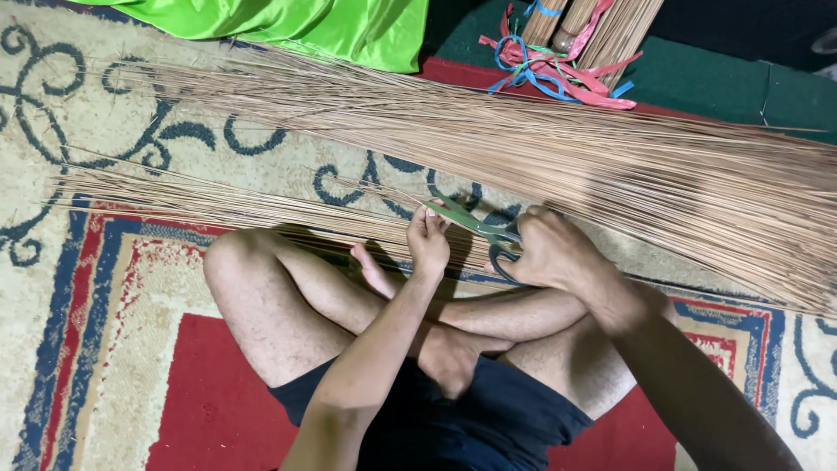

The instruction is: Sort and align thin wooden sticks by hand and trim them with scissors

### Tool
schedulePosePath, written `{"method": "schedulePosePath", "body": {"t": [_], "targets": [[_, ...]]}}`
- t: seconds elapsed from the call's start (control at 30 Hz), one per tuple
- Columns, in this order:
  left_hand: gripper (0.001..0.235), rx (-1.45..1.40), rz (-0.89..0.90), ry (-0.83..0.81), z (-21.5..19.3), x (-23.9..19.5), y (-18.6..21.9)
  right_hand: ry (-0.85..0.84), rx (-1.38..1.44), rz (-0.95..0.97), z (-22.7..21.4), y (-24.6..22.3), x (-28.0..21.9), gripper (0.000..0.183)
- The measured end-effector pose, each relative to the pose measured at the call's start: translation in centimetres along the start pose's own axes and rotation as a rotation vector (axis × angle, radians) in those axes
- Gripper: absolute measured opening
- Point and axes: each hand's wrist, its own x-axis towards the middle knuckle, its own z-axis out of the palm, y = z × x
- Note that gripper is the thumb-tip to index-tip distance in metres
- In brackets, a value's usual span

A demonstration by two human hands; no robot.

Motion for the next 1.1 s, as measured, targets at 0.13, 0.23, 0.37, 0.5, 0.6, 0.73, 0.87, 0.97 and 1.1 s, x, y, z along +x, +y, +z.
{"method": "schedulePosePath", "body": {"t": [0.13, 0.23, 0.37, 0.5, 0.6, 0.73, 0.87, 0.97, 1.1], "targets": [[0.027, -0.016, 0.006, 0.001, 1.5, -0.8, 1.2, -0.003, -0.11, -0.05, 0.5, -0.5, 0.7, 0.06], [0.03, -0.026, 0.029, -0.033, 1.2, -0.7, 0.2, -0.027, -0.139, -0.08, -0.2, -1.8, 1.3, 0.058], [0.036, -0.071, 0.075, -0.086, 1.1, -0.7, -0.1, -0.052, -0.17, -0.092, -0.5, -2.5, 1.5, 0.054], [0.038, -0.062, 0.094, -0.099, 1.3, -1.3, 0.9, -0.075, -0.202, -0.092, -0.3, -2.6, 1.6, 0.052], [0.037, -0.037, 0.105, -0.109, 1.1, -1.2, 0.4, -0.078, -0.218, -0.091, 0.6, -1.8, 2.1, 0.051], [0.037, -0.027, 0.099, -0.096, 1.1, -1.4, 0.6, -0.096, -0.231, -0.082, 0.1, -2.5, 2.3, 0.052], [0.036, 0.012, 0.08, -0.066, 1.1, -1.4, -0.2, -0.091, -0.249, -0.095, 0.7, -2.2, 3.0, 0.049], [0.037, 0.041, 0.03, -0.031, 1.0, -1.2, -1.6, -0.096, -0.267, -0.081, 2.3, -1.3, 4.5, 0.049], [0.033, 0.105, -0.158, 0.126, 0.4, -0.1, -6.0, -0.121, -0.307, -0.053, 2.6, -2.2, 7.6, 0.036]]}}
